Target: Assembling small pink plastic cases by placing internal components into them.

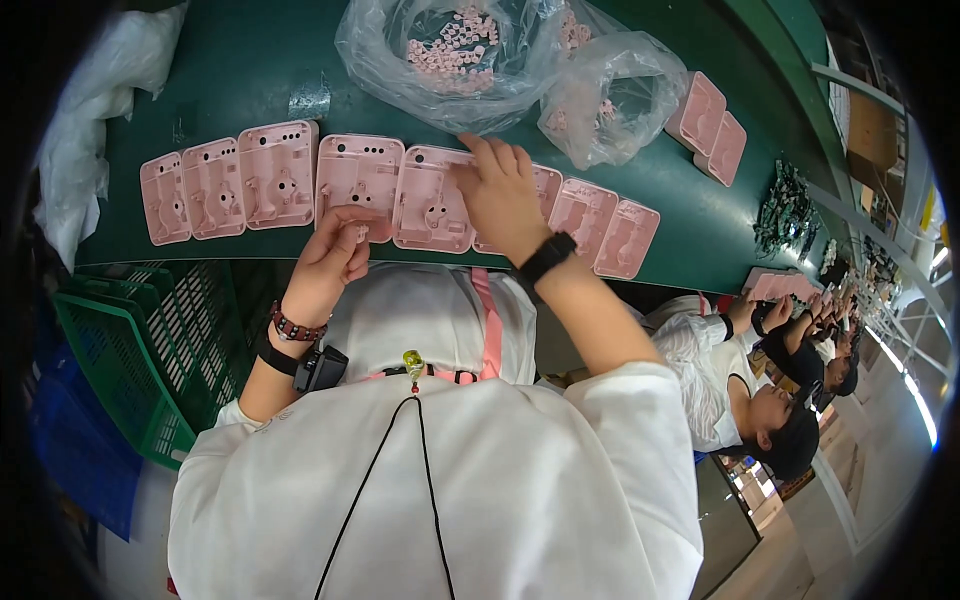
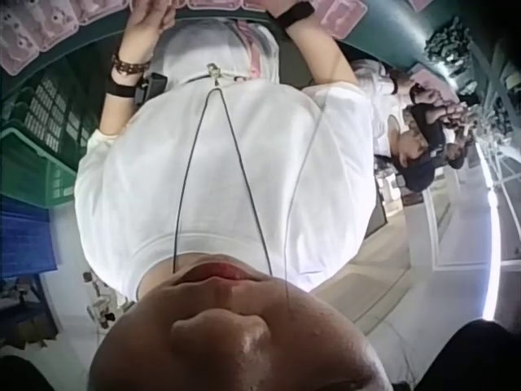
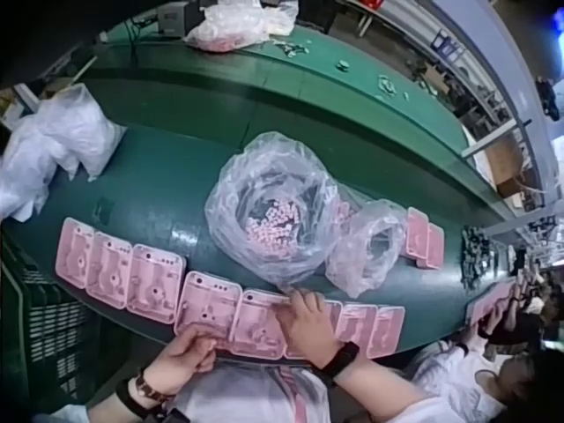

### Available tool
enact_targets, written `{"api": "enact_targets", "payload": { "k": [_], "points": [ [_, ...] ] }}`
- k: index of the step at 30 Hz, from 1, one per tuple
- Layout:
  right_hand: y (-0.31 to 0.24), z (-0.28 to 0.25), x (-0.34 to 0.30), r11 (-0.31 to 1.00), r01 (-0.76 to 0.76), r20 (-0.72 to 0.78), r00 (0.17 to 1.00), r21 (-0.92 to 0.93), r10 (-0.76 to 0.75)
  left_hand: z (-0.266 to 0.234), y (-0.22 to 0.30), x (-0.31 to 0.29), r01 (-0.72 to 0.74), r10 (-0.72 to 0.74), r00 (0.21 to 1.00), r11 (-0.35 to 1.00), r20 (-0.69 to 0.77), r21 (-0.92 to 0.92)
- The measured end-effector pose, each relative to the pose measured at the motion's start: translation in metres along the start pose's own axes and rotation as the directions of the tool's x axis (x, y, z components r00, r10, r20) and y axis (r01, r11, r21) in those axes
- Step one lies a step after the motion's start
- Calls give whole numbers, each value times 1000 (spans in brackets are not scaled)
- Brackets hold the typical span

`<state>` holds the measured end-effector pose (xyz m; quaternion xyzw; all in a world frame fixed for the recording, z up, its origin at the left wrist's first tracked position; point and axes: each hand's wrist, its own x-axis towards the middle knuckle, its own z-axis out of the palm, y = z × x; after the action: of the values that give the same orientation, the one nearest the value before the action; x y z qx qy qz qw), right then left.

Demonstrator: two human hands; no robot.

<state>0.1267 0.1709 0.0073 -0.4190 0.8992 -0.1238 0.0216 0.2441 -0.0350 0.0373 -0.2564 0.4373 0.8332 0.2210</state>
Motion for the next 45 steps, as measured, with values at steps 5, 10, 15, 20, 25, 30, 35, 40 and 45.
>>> {"api": "enact_targets", "payload": {
  "k": [5, 10, 15, 20, 25, 30, 35, 40, 45],
  "points": [
    [-39, -28, -18, 899, -244, -19, 963, 363, 269, -7, -10, 2, -84, 76, 995, 989, 66, 123],
    [-71, -46, -6, 681, -280, 59, 942, 677, 329, 6, 10, -4, -315, 328, 940, 740, 91, 595],
    [-81, -47, 4, 562, -242, 81, 952, 791, 296, 9, 26, -2, -630, 629, 657, 155, 415, 761],
    [-81, -49, 10, 443, -316, 243, 946, 839, 215, 2, 26, -9, -566, 639, 659, 75, 396, 821],
    [-84, -53, 19, 132, -621, 599, 781, 772, 175, -8, 28, -12, -639, 667, 571, -5, 479, 769],
    [-77, -44, 24, 68, -653, 656, 755, 754, -15, -17, 33, -13, -685, 648, 534, -45, 543, 727],
    [-75, -38, 38, 103, -610, 618, 783, 786, -80, -29, 30, -15, -667, 625, 583, 3, 519, 745],
    [-58, -16, 74, 877, -143, 208, 977, 459, 50, -37, 26, -14, -440, 782, 606, 174, 148, 881],
    [-43, 22, 98, 967, 250, 84, 966, -52, -245, -61, 21, -16, -310, 757, 639, 418, -138, 854]
  ]
}}
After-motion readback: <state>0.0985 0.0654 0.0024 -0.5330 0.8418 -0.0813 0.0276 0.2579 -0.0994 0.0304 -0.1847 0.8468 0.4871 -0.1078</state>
